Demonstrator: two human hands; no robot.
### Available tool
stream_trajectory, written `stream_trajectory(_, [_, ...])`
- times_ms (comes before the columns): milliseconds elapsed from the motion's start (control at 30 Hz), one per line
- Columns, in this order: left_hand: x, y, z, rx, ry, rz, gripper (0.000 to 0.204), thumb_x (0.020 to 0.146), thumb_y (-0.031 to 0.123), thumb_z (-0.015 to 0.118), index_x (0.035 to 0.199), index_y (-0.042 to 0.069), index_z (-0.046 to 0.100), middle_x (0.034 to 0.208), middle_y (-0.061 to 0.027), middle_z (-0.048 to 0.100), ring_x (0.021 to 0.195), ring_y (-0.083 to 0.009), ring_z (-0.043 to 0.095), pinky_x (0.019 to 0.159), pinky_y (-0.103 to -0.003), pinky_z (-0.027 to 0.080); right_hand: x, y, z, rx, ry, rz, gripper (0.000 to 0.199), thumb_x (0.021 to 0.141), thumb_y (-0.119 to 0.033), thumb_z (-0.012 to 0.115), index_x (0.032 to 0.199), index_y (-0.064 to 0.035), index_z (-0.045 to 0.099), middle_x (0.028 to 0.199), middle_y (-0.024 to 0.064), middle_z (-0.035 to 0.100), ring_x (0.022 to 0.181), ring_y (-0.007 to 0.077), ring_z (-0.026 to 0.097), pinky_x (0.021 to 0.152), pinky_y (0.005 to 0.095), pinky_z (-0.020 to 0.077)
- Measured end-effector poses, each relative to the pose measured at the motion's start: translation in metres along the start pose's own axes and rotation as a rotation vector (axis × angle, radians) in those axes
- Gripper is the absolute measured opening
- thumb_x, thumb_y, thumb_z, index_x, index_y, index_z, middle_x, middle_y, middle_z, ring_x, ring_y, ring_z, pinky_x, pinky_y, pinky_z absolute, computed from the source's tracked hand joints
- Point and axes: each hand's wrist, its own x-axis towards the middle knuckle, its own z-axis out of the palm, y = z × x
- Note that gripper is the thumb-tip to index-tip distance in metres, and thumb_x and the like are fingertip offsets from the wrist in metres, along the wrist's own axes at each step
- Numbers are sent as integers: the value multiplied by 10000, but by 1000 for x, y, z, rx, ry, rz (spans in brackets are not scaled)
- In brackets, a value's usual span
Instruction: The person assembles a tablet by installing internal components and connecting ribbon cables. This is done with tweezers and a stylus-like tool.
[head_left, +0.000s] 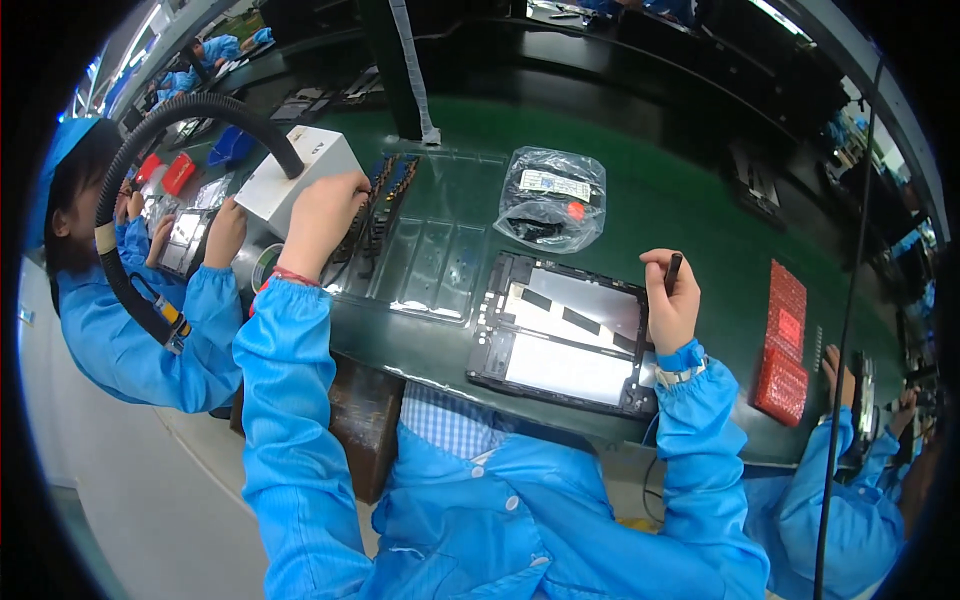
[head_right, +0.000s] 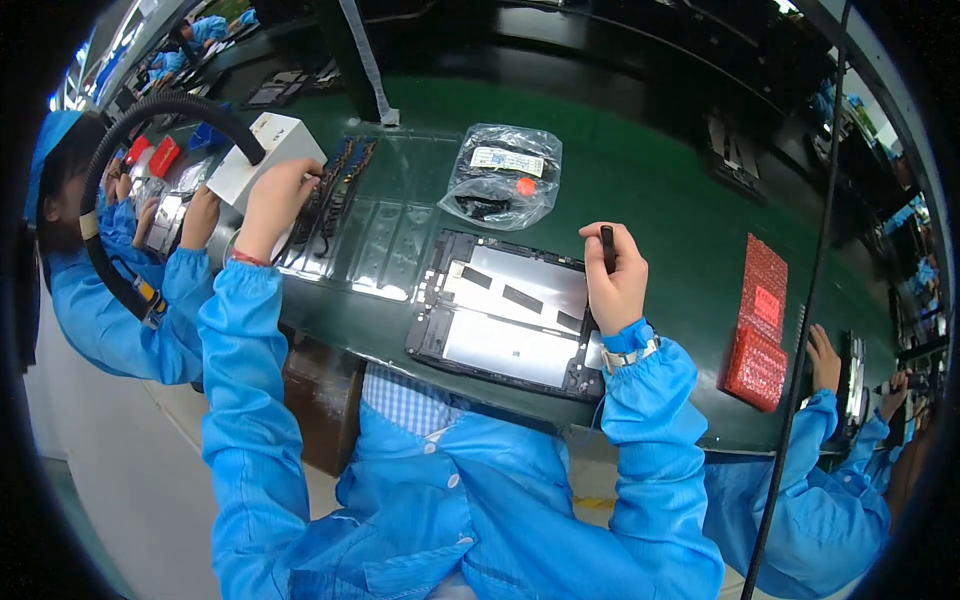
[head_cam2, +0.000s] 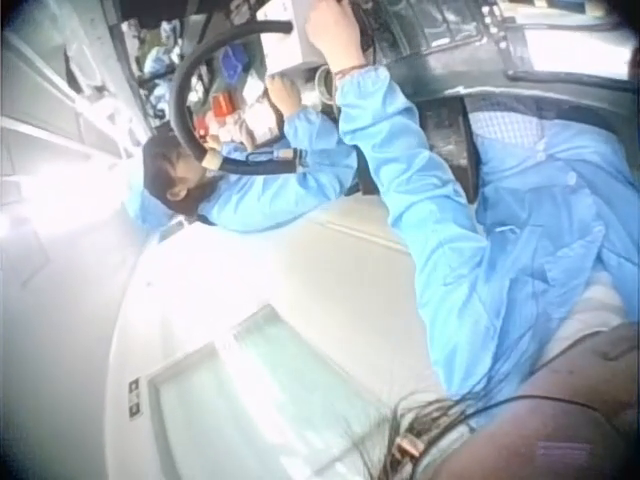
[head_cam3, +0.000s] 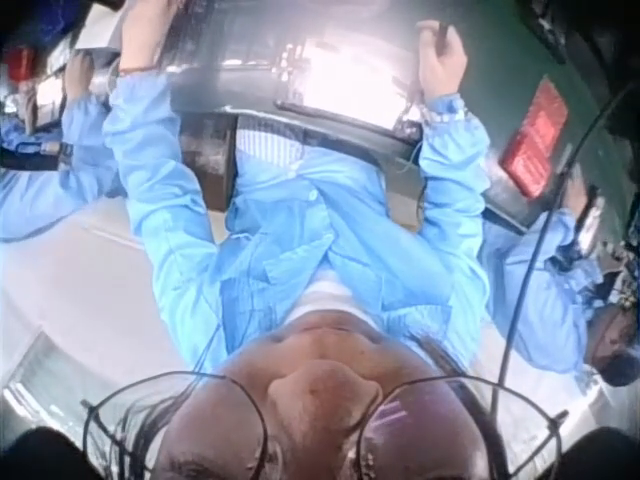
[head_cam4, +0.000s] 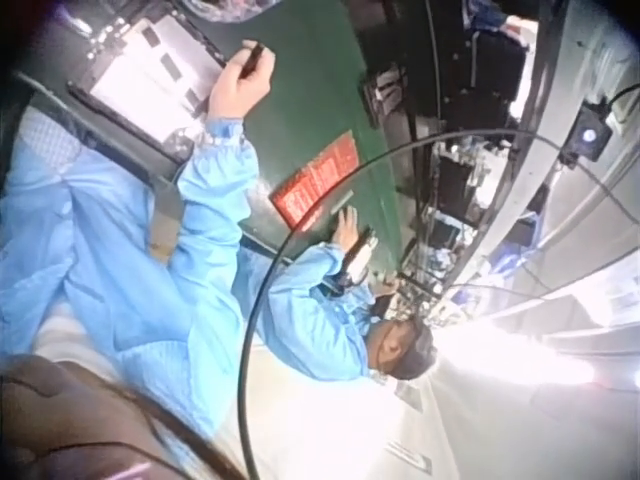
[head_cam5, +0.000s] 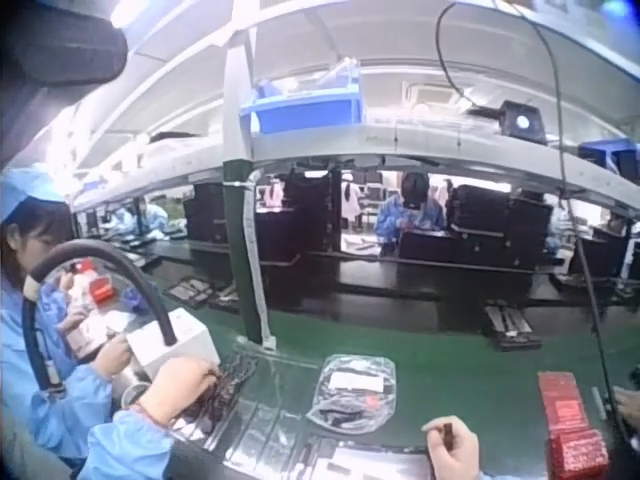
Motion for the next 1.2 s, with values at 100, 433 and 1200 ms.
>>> stream_trajectory(100, [0, 19, -33, -120, 138, 17, 113, 765, 105, 603, 862, 48, 597, 786, -115, 621, 730, -299, 598, 641, -372, 466, 2, -3, -1, -5, 13, -30, 93, 874, -60, 496, 883, -32, 584, 601, -61, 417, 538, 13, 346, 467, 189, 258])
stream_trajectory(433, [17, 176, -46, -397, 479, 598, 195, 619, -1, 661, 782, 82, 592, 778, -44, 597, 722, -223, 585, 618, -321, 449, 4, -13, -8, 416, -362, 255, 262, 895, -177, 460, 989, -3, 632, 841, 59, 638, 634, 57, 490, 574, 187, 367])
stream_trajectory(1200, [15, 222, 59, -959, 265, 589, 222, 628, 60, 710, 830, 49, 618, 837, -66, 601, 744, -247, 591, 637, -339, 472, -7, -8, -9, 241, -284, 536, 163, 821, -53, 602, 963, 23, 622, 814, 21, 621, 733, 53, 554, 661, 188, 445])
